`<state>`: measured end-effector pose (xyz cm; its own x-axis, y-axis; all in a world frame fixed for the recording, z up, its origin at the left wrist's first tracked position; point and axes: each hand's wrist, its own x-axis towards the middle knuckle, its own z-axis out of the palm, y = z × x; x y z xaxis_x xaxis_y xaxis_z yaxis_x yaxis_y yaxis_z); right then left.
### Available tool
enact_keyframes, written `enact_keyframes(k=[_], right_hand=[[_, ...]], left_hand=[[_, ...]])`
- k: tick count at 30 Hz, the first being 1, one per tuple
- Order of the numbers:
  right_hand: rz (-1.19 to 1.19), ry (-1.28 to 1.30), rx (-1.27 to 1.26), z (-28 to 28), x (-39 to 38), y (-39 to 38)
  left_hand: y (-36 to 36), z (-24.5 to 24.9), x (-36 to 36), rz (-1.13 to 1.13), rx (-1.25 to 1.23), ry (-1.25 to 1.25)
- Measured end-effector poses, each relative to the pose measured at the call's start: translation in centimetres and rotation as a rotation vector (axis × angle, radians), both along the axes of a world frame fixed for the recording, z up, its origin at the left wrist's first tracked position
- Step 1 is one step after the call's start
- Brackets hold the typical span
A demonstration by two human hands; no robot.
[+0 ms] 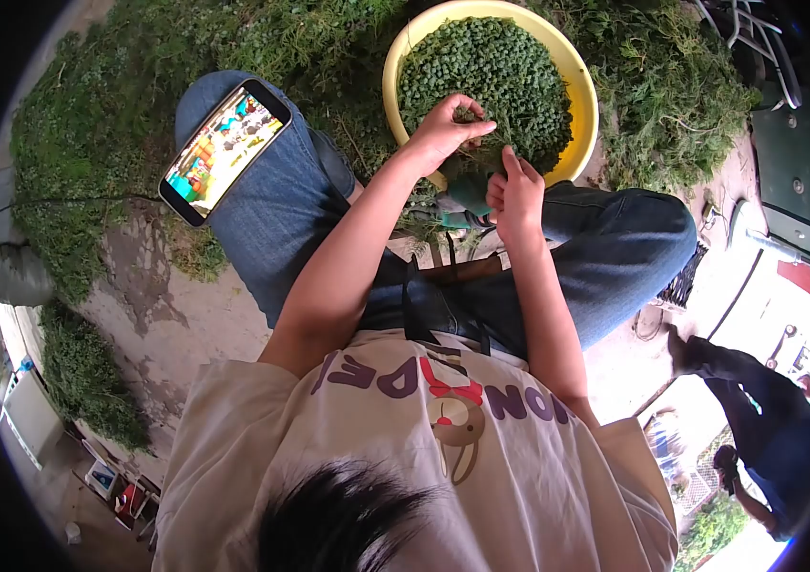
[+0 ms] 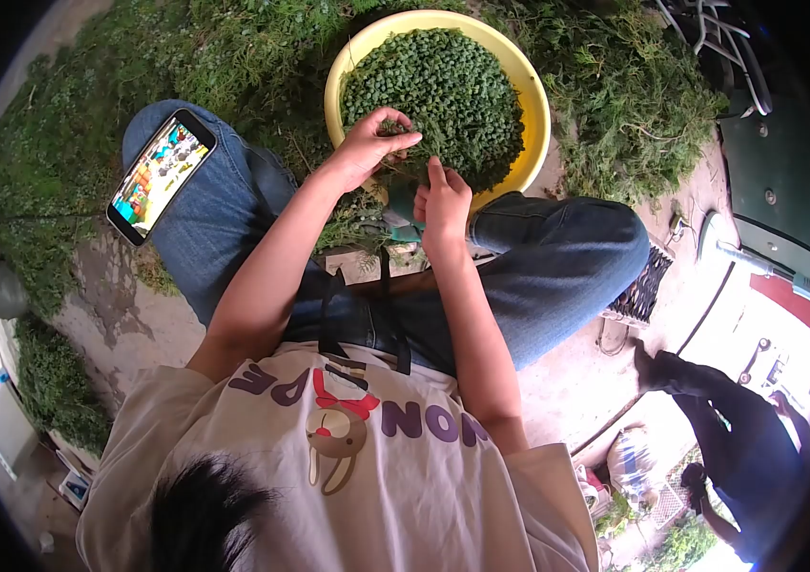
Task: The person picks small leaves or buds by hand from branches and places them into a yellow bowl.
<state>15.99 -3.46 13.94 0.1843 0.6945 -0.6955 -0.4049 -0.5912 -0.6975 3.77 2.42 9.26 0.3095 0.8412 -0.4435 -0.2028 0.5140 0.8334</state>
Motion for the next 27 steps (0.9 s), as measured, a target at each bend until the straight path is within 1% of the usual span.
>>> enact_keyframes(k=[1, 3, 4, 6, 7, 9, 10, 13, 15, 19, 21, 22, 24, 25, 27], right_hand=[[0.000, 0.000, 0.000, -0.1, 0.0, 0.0], [-0.014, -0.034, 0.052, -0.3, -0.1, 0.0], [-0.014, -0.035, 0.052, -0.4, 0.0, 0.0], [-0.026, -0.012, 0.074, -0.6, 0.1, 0.0], [-0.026, -0.012, 0.074, -0.6, 0.1, 0.0], [-0.013, 0.040, 0.082, -0.6, 0.1, -0.1], [-0.013, 0.041, 0.081, -0.5, 0.0, -0.1], [-0.007, 0.018, 0.065, -0.5, -0.3, -0.1], [-0.007, -0.023, 0.057, -0.7, -0.2, -0.2], [-0.014, -0.003, 0.067, -1.2, -0.1, 0.0], [-0.023, -0.101, 0.061, -1.4, -0.1, 0.1], [-0.025, -0.102, 0.061, -2.6, 0.4, 0.2], [0.225, -0.646, 0.133, -5.7, 1.7, 0.2], [0.224, -0.647, 0.133, -5.4, 1.2, 0.2], [0.090, -1.082, 0.394, -3.1, -0.5, 0.2]], left_hand=[[0.1, -0.4, 0.0, 0.000, 0.000, 0.000], [0.4, -1.2, 0.0, -0.087, -0.034, 0.108], [0.2, -0.6, 0.0, -0.087, -0.034, 0.107], [0.0, 0.5, 0.1, 0.016, -0.151, 0.037], [0.1, 0.7, 0.0, 0.016, -0.151, 0.037], [0.2, 0.9, -0.2, -0.022, -0.224, 0.208], [0.2, 1.3, -0.3, -0.021, -0.225, 0.208], [0.0, 2.0, -0.3, -0.013, -0.215, 0.199], [0.0, 1.8, -0.3, -0.056, -0.150, 0.082], [-0.2, 2.0, -0.2, -0.083, -0.122, -0.001], [-0.3, 2.2, 0.0, -0.059, -0.158, -0.026], [-0.3, 1.9, 0.1, -0.061, -0.158, -0.027], [-0.2, 0.8, 0.2, -0.088, 0.052, -0.027], [-0.2, 0.8, 0.2, -0.089, 0.053, -0.028], [-0.3, 1.0, 0.1, -0.128, 0.096, 0.039]])
